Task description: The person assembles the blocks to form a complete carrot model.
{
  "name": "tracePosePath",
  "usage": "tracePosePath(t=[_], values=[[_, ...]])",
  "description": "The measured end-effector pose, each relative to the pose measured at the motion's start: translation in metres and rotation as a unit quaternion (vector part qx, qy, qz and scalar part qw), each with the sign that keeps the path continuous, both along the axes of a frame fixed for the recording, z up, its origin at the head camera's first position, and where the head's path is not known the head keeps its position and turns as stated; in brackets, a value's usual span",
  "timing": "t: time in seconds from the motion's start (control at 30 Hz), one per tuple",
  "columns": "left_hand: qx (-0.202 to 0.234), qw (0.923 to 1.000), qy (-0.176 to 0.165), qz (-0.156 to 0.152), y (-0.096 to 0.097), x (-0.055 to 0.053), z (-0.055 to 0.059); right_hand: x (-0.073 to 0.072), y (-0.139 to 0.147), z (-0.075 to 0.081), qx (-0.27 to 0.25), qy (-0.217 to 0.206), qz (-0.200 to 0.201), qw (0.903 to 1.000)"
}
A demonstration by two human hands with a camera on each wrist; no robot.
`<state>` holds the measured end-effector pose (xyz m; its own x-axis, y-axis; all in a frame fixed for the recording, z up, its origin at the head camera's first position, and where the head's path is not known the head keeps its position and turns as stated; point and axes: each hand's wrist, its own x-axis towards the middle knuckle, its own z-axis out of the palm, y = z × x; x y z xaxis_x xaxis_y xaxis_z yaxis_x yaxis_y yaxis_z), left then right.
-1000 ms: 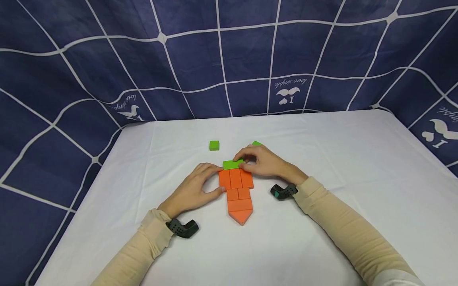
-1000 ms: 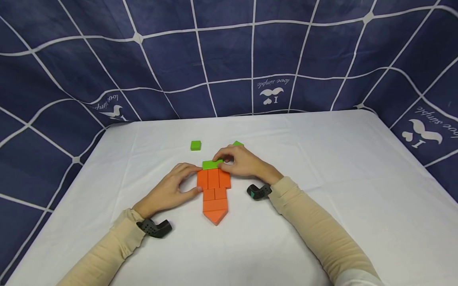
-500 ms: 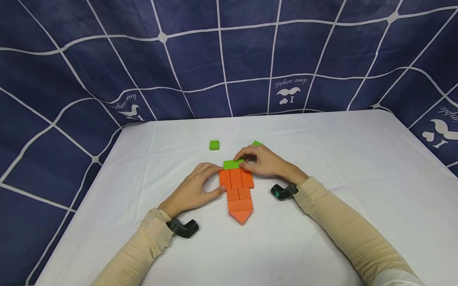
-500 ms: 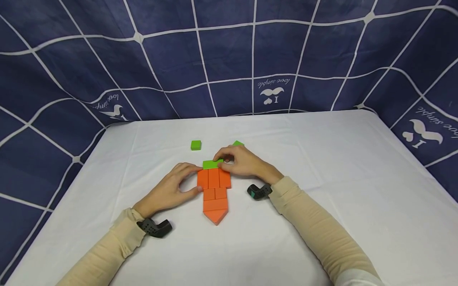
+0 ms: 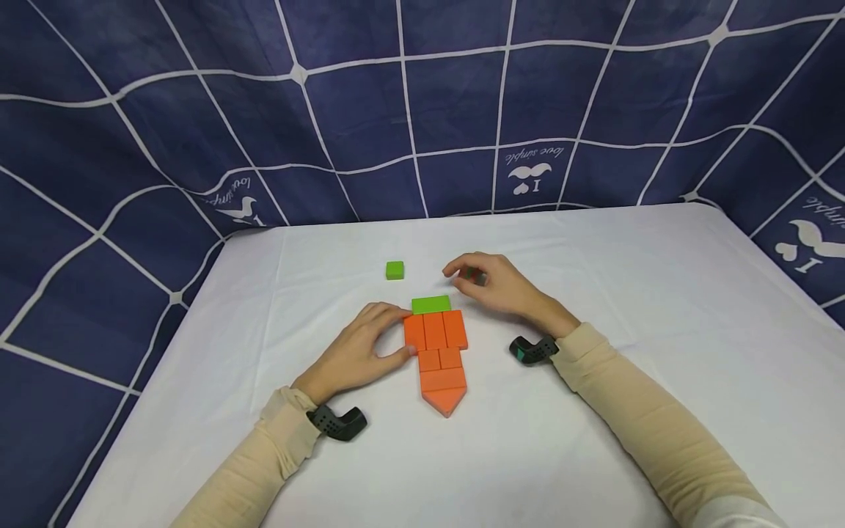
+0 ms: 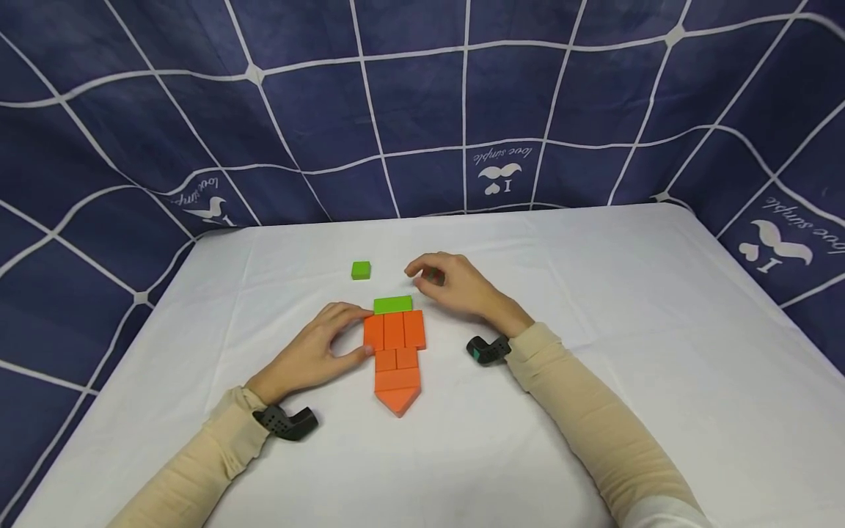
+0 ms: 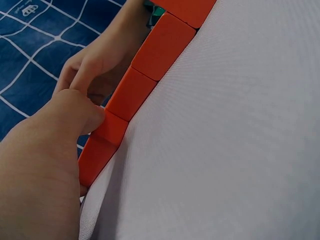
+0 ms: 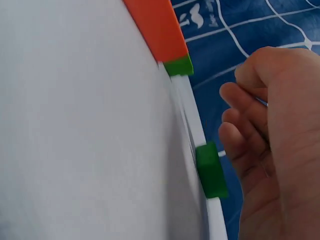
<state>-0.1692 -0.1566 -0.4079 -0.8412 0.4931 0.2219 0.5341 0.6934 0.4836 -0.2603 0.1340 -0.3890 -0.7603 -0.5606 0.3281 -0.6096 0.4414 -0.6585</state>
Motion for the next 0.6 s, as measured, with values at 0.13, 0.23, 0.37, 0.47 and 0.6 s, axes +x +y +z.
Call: tracePosePath(t=[0.13, 0.23, 0.37, 0.47, 0.6], values=[[-0.002, 1.0, 0.0, 0.0, 0.0, 0.0, 0.0, -0.004, 0.008, 0.004, 0.007, 0.003, -0.011, 0.9999], [-0.002, 1.0, -0.001, -0.001, 0.0, 0.001, 0.0, -0.006, 0.013, 0.005, 0.018, 0.002, -0.016, 0.9997], [-0.002, 1.0, 0.001, -0.004, 0.0, 0.0, 0.0, -0.008, 0.018, 0.006, 0.041, 0.007, -0.019, 0.999], [-0.003, 1.0, 0.003, -0.004, 0.0, 0.001, 0.0, -0.01, 0.022, 0.006, 0.053, 0.008, -0.021, 0.9983], [-0.001, 1.0, 0.005, -0.003, 0.0, 0.001, 0.0, -0.011, 0.026, 0.005, 0.065, -0.001, -0.022, 0.9977]])
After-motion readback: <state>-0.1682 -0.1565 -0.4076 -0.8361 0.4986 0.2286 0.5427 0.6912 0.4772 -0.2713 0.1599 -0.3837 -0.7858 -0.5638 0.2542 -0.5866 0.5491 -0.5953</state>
